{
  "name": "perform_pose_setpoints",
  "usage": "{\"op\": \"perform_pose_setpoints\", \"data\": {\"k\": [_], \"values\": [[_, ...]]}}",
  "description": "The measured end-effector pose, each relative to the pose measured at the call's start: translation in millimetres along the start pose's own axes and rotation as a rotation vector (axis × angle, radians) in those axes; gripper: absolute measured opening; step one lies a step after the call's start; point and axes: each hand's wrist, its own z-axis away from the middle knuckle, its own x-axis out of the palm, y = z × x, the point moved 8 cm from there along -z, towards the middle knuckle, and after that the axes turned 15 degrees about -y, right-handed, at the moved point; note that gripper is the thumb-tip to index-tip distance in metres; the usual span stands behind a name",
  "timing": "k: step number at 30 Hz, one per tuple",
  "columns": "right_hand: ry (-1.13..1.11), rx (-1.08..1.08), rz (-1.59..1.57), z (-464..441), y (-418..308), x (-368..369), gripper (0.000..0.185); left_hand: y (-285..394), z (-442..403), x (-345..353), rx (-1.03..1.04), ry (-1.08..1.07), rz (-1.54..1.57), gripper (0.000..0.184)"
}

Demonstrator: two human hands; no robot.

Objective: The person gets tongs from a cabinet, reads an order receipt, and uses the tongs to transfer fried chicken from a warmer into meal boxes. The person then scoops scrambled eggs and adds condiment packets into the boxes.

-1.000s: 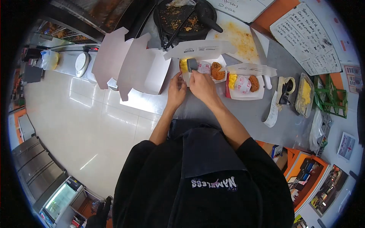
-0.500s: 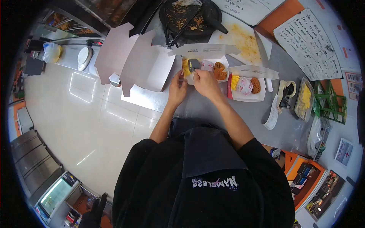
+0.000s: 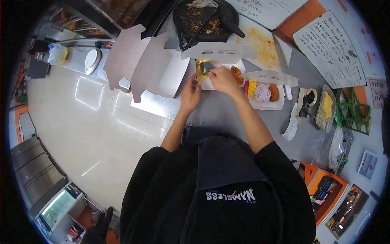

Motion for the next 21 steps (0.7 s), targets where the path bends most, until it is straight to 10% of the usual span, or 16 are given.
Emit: {"op": "perform_pose_setpoints", "data": {"k": [21], "values": [[-0.07, 0.108, 0.218, 30.9, -22.1, 37.4, 0.023, -35.0, 2.2, 3.4, 0.017, 0.034, 0.018, 0.044]]}}
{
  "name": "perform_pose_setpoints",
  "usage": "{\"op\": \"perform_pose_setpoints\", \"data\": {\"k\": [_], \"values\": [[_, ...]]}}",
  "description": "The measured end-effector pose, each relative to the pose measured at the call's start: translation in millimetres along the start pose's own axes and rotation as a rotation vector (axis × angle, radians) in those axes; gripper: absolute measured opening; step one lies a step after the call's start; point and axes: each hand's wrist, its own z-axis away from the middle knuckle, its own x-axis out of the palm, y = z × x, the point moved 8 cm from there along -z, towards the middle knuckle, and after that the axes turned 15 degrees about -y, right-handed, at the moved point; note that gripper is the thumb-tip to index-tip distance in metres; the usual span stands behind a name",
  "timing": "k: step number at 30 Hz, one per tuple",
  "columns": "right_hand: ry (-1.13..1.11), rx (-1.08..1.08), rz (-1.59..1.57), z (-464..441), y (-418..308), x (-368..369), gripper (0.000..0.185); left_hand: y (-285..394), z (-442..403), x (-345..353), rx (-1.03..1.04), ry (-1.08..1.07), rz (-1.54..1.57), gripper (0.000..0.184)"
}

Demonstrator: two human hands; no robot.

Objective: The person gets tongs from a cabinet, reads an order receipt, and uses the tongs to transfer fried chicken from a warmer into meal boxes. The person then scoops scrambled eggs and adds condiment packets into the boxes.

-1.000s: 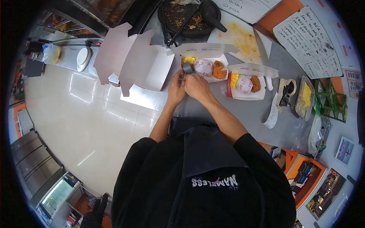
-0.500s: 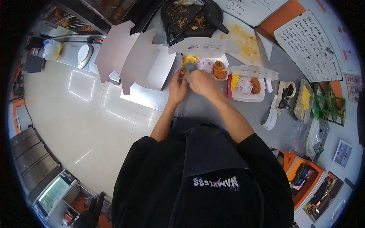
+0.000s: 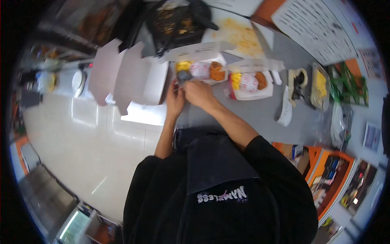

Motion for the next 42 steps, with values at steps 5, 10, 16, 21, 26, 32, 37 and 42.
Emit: {"op": "perform_pose_setpoints", "data": {"k": [5, 10, 16, 21, 26, 32, 37, 42], "values": [[0.086, -0.039, -0.073, 9.1, 28.6, 6.3, 0.019, -2.1, 1.4, 4.2, -0.043, -0.038, 0.067, 0.045], [0.34, -0.199, -0.414, 89.3, 82.1, -37.3, 0.018, 4.7, 1.5, 5.9, -0.103, -0.11, -0.109, 0.045], [0.696, 0.191, -0.732, 310.3, 282.0, -75.0, 0.027, -3.3, 20.5, 3.4, -0.172, -0.152, -0.155, 0.047], [0.899, 0.708, -0.164, 460.3, 494.8, -124.6, 0.026, 10.0, 23.9, -3.6, -0.076, -0.055, -0.392, 0.046], [0.459, 0.971, 0.033, 453.9, 678.4, -120.9, 0.029, 103.8, 63.8, 87.4, 0.168, 0.395, -0.457, 0.045], [0.807, 0.644, 0.181, 457.6, 644.8, -169.6, 0.034, 72.3, 121.3, 278.0, -0.026, 0.383, -0.552, 0.046], [1.151, 0.361, -0.023, 501.3, 770.6, -294.4, 0.032, 89.0, 151.4, 387.3, -0.135, 0.279, -0.597, 0.047], [1.156, 0.651, 0.289, 521.1, 914.6, -496.6, 0.052, 78.3, 162.3, 414.8, -0.269, 0.329, -0.556, 0.049]]}}
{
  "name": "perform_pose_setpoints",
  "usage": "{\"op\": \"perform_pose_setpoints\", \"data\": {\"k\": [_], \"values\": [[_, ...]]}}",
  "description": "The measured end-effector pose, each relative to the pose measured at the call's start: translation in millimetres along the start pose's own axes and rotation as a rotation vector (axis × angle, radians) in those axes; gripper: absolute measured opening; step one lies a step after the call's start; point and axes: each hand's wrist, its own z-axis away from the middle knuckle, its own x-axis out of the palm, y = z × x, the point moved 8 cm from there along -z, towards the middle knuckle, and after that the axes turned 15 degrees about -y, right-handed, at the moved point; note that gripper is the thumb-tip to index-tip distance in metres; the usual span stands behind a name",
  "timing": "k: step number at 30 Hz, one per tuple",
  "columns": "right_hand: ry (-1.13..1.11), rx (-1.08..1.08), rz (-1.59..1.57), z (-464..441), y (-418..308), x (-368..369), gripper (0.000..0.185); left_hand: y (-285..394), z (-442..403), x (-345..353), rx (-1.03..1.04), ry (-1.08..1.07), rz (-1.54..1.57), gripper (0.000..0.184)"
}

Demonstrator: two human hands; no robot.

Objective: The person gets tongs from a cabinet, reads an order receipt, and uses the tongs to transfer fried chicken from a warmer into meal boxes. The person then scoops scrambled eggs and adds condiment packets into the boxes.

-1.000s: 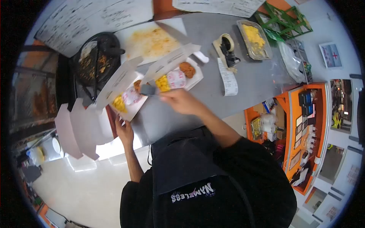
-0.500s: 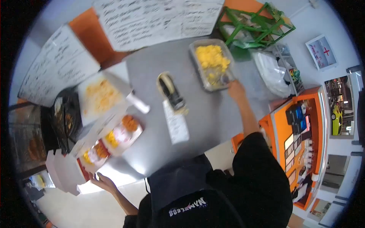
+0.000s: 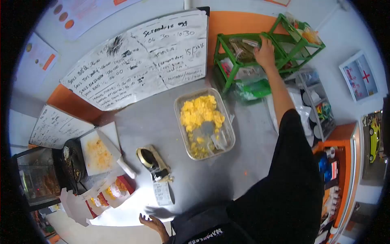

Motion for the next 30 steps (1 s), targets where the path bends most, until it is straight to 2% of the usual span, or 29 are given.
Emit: {"op": "perform_pose_setpoints", "data": {"k": [1, 3, 4, 7, 8, 9, 11, 12, 15, 16, 17, 19, 20, 21, 22, 23, 25, 26, 27, 28, 30], "values": [[-0.155, 0.052, 0.037, -24.4, 13.9, 19.8, 0.058, 2.3, 3.8, 1.2, 0.041, 0.059, -0.05, 0.05], [-0.473, 0.155, 0.121, -58.3, 42.6, 60.3, 0.07, -16.2, 10.2, 5.6, -0.01, 0.081, -0.076, 0.05], [-0.582, 0.166, 0.073, -78.6, 78.0, 101.6, 0.065, -8.9, 15.1, 7.5, -0.017, 0.108, -0.076, 0.048], [-0.598, 0.211, -0.207, -97.8, 105.8, 104.5, 0.048, 10.8, 22.7, 14.0, 0.032, 0.111, -0.094, 0.046], [-0.474, 0.101, -0.222, -99.3, 101.9, 91.4, 0.032, 12.8, 22.0, 15.7, 0.036, 0.099, -0.137, 0.045], [-0.442, 0.138, -0.292, -97.1, 107.3, 86.3, 0.033, 7.4, 21.7, 16.2, -0.031, 0.092, -0.122, 0.044], [-0.372, 0.213, -0.426, -88.2, 104.3, 55.2, 0.034, 14.4, 20.6, 16.1, -0.025, 0.099, -0.074, 0.044], [-0.381, 0.159, -0.319, -86.3, 102.9, 49.7, 0.031, 18.5, 17.8, 19.0, 0.004, 0.098, -0.065, 0.044], [-0.286, 0.264, -1.101, -69.9, 121.1, 51.9, 0.029, 22.7, 11.5, 21.1, 0.084, 0.076, -0.022, 0.047], [-0.252, 0.21, -1.16, -69.3, 119.5, 42.2, 0.035, 39.7, 10.0, 20.2, 0.049, 0.072, -0.006, 0.045], [-0.24, 0.151, -1.228, -68.9, 115.4, 31.8, 0.041, 35.8, 12.3, 20.0, 0.049, 0.128, 0.168, 0.043], [-0.26, 0.017, -1.149, -65.5, 103.5, 11.5, 0.043, 38.6, 9.1, 19.8, -0.123, 0.136, 0.518, 0.046], [-0.359, 0.091, -1.082, -83.3, 128.5, 26.5, 0.047, 52.8, 10.8, 18.7, -0.217, 0.151, 0.644, 0.047], [-0.397, 0.112, -1.022, -64.4, 89.2, 9.6, 0.051, 81.9, 10.5, 13.3, -0.037, 0.105, 0.308, 0.05], [-0.486, 0.069, -1.076, -52.3, 66.9, 9.4, 0.052, 81.2, 11.8, 12.3, 0.019, 0.084, 0.184, 0.051], [-0.731, 0.168, -1.085, -53.9, 71.3, 39.0, 0.056, 78.1, 15.9, 11.1, 0.022, 0.086, 0.19, 0.051], [-0.86, 0.076, -0.608, -97.6, 149.3, 114.3, 0.055, 85.5, 21.5, 5.3, 0.069, 0.11, 0.162, 0.047], [-0.789, -0.138, -0.103, -140.4, 199.3, 156.1, 0.049, 82.2, 26.6, 1.3, 0.016, 0.146, 0.156, 0.045], [-0.785, 0.052, -0.338, -160.2, 228.9, 177.2, 0.045, 75.9, 32.6, -2.9, 0.047, 0.18, 0.132, 0.044], [-0.768, 0.051, 0.249, -147.2, 189.6, 145.6, 0.041, 68.4, 42.7, -6.3, 0.015, 0.199, 0.137, 0.044], [-0.558, -0.08, 0.057, -138.8, 173.0, 131.9, 0.039, 50.9, 57.5, -14.1, -0.039, 0.235, 0.141, 0.045]]}}
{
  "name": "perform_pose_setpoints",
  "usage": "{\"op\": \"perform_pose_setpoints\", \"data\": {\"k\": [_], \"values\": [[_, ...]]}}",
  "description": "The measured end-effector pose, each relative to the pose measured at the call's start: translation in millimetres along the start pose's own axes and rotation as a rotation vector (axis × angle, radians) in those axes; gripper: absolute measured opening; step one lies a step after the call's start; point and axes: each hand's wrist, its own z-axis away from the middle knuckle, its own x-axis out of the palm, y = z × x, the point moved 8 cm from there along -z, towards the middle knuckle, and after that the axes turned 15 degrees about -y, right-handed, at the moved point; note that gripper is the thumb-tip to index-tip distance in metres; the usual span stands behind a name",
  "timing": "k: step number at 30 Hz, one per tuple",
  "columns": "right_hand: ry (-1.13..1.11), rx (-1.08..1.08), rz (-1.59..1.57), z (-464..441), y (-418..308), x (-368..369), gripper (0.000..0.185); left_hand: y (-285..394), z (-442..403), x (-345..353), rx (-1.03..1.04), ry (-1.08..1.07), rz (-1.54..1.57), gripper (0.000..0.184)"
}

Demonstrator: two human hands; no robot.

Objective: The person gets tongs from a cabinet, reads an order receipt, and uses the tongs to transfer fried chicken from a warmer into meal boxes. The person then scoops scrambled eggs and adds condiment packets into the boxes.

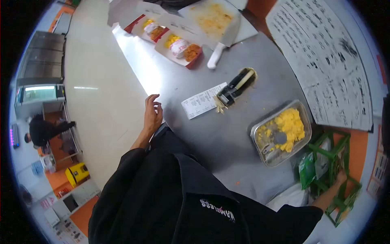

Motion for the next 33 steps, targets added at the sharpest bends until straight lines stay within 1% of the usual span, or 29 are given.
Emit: {"op": "perform_pose_setpoints", "data": {"k": [1, 3, 4, 5, 6, 9, 10, 11, 12, 13, 14, 15, 16, 17, 18, 19, 21, 22, 24, 26, 27, 29, 30, 33], "values": [[0.081, -0.017, 0.046, 1.3, 3.9, -8.5, 0.04, -9.2, 8.8, -5.4, -0.027, 0.017, 0.002, 0.045], [0.238, 0.058, 0.254, 2.6, 13.8, -34.7, 0.042, -28.3, 15.9, -10.5, -0.085, 0.038, 0.024, 0.044], [0.332, 0.094, 0.274, 9.8, 12.9, -53.5, 0.043, -39.5, 18.5, -9.7, -0.11, 0.047, 0.053, 0.044], [0.428, 0.108, 0.181, 33.8, -5.1, -75.7, 0.037, -48.0, 22.5, -11.3, -0.14, 0.046, 0.081, 0.044], [0.528, 0.112, 0.087, 74.5, -47.5, -101.8, 0.033, -41.1, 21.4, -12.8, -0.146, 0.079, 0.112, 0.041], [0.445, -0.226, -0.237, 187.6, -197.6, -136.9, 0.026, 17.7, -12.8, 3.5, 0.003, -0.079, 0.241, 0.036], [0.3, -0.29, -0.343, 226.1, -254.2, -114.5, 0.025, 54.1, -27.3, 14.7, 0.051, -0.138, 0.356, 0.033], [0.153, -0.336, -0.452, 265.7, -310.9, -91.3, 0.024, 103.8, -40.2, 23.2, 0.137, -0.258, 0.46, 0.031], [-0.067, -0.669, -0.584, 312.1, -379.9, -51.2, 0.024, 140.6, -50.5, 42.8, 0.235, -0.439, 0.535, 0.029], [-0.312, -0.815, -0.614, 367.9, -458.9, -12.0, 0.021, 186.9, -52.9, 52.0, 0.29, -0.605, 0.708, 0.039], [-0.577, -0.84, -0.707, 413.8, -507.6, 39.1, 0.018, 210.6, -49.4, 70.2, 0.281, -0.772, 0.773, 0.042], [-0.737, -0.965, -0.616, 462.6, -566.9, 64.2, 0.017, 221.1, -39.6, 83.7, 0.269, -0.949, 0.837, 0.045], [-0.891, -0.964, -0.566, 493.7, -590.9, 97.3, 0.022, 210.7, -29.2, 91.5, 0.202, -1.07, 0.865, 0.044], [-0.898, -0.876, -0.678, 516.5, -623.0, 107.0, 0.021, 195.0, -21.7, 98.6, 0.139, -1.187, 0.884, 0.042], [-0.905, -0.876, -0.87, 528.7, -626.8, 130.3, 0.021, 180.1, -16.8, 101.9, 0.083, -1.306, 0.892, 0.04], [-0.9, -0.873, -1.061, 540.2, -627.9, 154.2, 0.021, 158.3, -21.9, 88.0, 0.022, -1.249, 0.916, 0.036], [-0.839, -0.756, -1.37, 567.3, -659.7, 167.2, 0.021, 108.3, -29.7, 55.3, -0.095, -1.184, 0.97, 0.032], [-0.857, -0.697, -1.423, 580.8, -674.9, 180.0, 0.02, 83.3, -31.8, 40.9, -0.155, -1.174, 0.998, 0.032], [-0.858, -0.583, -1.539, 599.3, -704.6, 206.6, 0.018, 32.0, -40.6, 11.7, -0.169, -1.139, 0.811, 0.033], [-0.853, -0.518, -1.455, 611.8, -735.2, 233.7, 0.016, -8.5, -62.0, -15.2, -0.391, -1.003, 0.882, 0.032], [-0.853, -0.485, -1.413, 617.4, -751.7, 243.2, 0.015, -19.2, -75.3, -26.5, -0.423, -0.986, 0.957, 0.031], [-0.816, -0.27, -1.535, 625.7, -789.5, 260.3, 0.012, -37.8, -106.3, -46.2, -0.493, -0.922, 1.11, 0.03], [-0.813, -0.178, -1.595, 626.1, -804.9, 267.1, 0.011, -39.8, -122.2, -53.6, -0.497, -0.947, 1.156, 0.032], [-0.702, -0.08, -1.305, 598.8, -840.5, 260.8, 0.014, -84.5, -177.9, -82.8, -0.473, -0.855, 0.938, 0.037]]}}
